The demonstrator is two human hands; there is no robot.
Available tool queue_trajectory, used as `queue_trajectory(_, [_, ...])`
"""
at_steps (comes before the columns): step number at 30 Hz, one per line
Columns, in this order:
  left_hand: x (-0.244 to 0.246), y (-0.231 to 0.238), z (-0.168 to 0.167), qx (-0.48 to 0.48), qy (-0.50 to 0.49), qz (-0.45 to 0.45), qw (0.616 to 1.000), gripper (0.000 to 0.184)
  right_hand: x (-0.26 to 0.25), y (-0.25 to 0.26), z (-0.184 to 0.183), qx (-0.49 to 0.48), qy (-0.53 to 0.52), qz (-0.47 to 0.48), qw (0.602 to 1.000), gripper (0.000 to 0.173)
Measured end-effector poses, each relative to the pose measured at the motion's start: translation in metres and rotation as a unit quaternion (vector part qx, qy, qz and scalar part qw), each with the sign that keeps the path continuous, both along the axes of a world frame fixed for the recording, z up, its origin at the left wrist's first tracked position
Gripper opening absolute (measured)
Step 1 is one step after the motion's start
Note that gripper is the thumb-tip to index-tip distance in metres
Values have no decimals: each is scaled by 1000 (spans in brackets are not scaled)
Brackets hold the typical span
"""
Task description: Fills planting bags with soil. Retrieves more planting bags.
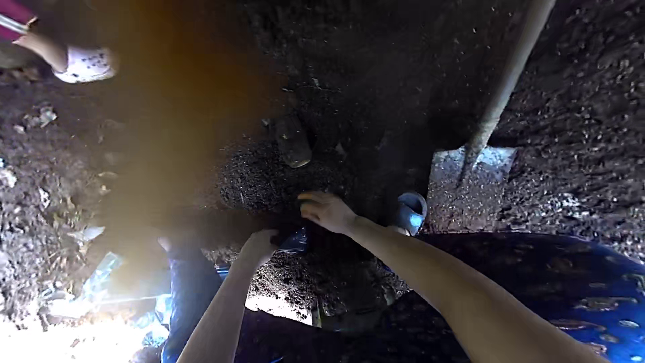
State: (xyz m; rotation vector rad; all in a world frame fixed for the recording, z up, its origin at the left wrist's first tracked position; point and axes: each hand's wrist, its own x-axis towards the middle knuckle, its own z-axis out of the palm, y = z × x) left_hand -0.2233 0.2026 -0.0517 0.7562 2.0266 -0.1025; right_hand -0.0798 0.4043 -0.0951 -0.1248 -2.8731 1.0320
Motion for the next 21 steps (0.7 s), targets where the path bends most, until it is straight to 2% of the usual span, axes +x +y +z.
queue_trajectory(1, [2, 3, 3, -6, -11, 10, 1000, 44, 3, 15, -2, -35, -22, -114, 993, 33])
queue_trajectory(2, [4, 6, 5, -7, -20, 23, 999, 43, 8, 34, -5, -84, -58, -233, 967, 38])
queue_trajectory(3, [5, 9, 8, -11, -28, 38, 999, 45, 14, 54, -15, -142, -87, -349, 922, 42])
queue_trajectory(5, [11, 17, 13, -18, -41, 70, 997, 53, 30, 87, -46, -286, -116, -527, 792, 48])
queue_trajectory(6, [15, 21, 15, -11, -47, 85, 995, 57, 35, 98, -63, -374, -102, -578, 718, 52])
queue_trajectory(8, [21, 34, 21, 17, -69, 109, 992, 61, 36, 110, -83, -550, -35, -604, 576, 59])
queue_trajectory(9, [24, 40, 23, 27, -82, 113, 990, 62, 32, 112, -85, -607, -13, -594, 528, 60])
queue_trajectory(10, [26, 47, 25, 35, -95, 118, 988, 64, 28, 111, -83, -646, -1, -577, 500, 61])
queue_trajectory(13, [31, 69, 35, 47, -112, 157, 980, 69, 12, 113, -83, -701, 23, -541, 465, 66])
queue_trajectory(18, [34, 88, 48, 90, -124, 240, 959, 71, -16, 121, -89, -759, 39, -442, 477, 78])
queue_trajectory(21, [33, 91, 40, 134, -135, 297, 936, 71, -38, 119, -94, -802, 83, -381, 453, 85])
